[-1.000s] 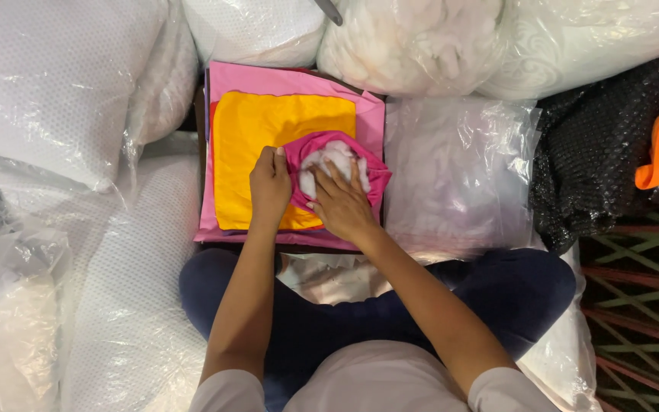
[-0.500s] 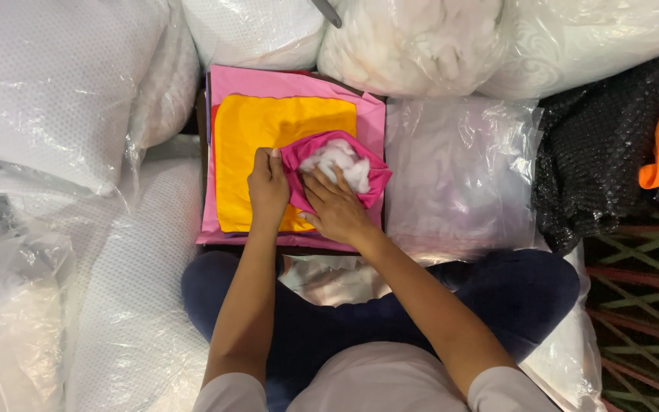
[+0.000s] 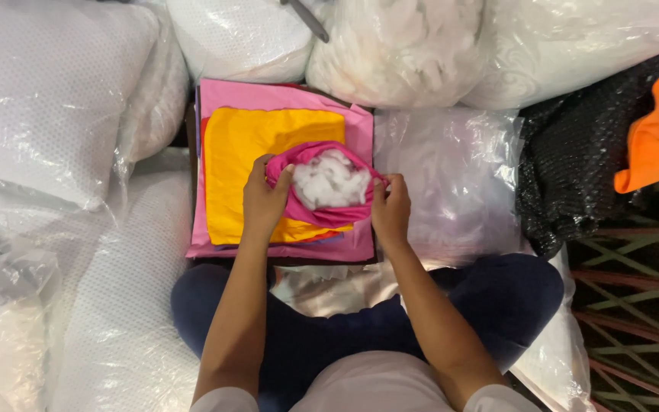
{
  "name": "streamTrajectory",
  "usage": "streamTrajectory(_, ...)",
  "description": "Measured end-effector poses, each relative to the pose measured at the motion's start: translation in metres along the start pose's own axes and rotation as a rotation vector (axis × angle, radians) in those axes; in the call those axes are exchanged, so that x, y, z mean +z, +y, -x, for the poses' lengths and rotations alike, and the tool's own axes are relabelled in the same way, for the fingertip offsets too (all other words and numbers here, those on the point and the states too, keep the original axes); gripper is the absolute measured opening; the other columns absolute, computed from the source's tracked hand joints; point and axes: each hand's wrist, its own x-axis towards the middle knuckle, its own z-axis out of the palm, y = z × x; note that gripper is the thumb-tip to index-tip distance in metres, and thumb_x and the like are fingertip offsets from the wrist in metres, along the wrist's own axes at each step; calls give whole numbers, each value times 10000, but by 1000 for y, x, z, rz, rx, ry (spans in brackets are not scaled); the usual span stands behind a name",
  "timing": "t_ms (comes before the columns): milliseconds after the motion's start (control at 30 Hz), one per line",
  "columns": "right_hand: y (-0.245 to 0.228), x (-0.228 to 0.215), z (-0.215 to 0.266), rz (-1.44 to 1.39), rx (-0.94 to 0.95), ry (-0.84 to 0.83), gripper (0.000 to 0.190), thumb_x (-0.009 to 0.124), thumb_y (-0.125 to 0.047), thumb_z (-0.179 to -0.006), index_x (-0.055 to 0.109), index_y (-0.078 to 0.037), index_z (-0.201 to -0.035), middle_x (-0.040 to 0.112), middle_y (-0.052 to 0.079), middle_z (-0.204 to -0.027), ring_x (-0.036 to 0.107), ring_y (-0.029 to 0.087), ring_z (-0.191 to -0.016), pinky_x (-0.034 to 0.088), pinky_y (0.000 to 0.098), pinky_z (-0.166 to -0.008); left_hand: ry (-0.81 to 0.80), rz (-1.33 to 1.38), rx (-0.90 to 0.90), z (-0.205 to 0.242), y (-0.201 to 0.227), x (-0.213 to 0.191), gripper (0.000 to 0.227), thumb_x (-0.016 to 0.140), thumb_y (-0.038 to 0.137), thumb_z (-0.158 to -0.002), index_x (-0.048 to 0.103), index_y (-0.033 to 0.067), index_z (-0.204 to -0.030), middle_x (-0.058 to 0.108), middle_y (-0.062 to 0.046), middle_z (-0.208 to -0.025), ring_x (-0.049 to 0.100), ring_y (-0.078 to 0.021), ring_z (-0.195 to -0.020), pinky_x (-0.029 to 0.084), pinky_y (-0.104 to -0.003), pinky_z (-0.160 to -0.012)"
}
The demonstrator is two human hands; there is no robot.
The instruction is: Stuffing a small pink fabric pillowcase with white fiberfill material by hand.
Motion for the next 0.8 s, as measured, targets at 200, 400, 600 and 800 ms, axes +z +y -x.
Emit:
streamTrajectory(200, 11, 16, -1, -27, 60, -28, 214, 608, -308, -981, 529, -113, -1023, 653, 174, -904, 701, 406, -876, 533, 501, -760, 288, -561, 884, -2, -24, 20, 411, 566, 344, -999, 637, 182, -1369, 555, -129, -1367, 492, -388, -1293, 378, -496, -1050)
streamTrajectory(400, -14, -6, 6, -42, -7, -69, 177, 567, -248, -1004, 529, -76, -1027, 619, 190, -899, 683, 399, -867, 548, 495, -738, -168, -680, 987, 13, -53, 63, 392, 563, 372, -998, 695, 208, -1328, 567, -88, -1493, 357, -372, -1483, 203, -611, -1190)
streamTrajectory(600, -40, -33, -32, 8, -416, 216, 256, 696, -151, -961, 561, -44, -1150, 573, 150, -1004, 661, 355, -957, 597, 386, -789, -274, -702, 809, 10, -46, 63, 494, 518, 435, -1025, 550, 259, -1485, 479, -67, -1570, 281, -351, -1521, 111, -631, -1211)
streamTrajectory(800, -132, -91, -142, 205, -239, 250, 718, 728, -391, -963, 316, -241, -1531, 308, 190, -1575, 515, 408, -1354, 534, 616, -823, -222, -421, 1026, 11, -24, 47, 400, 518, 223, -1043, 574, 66, -1407, 531, -182, -1500, 428, -420, -1445, 247, -652, -1196)
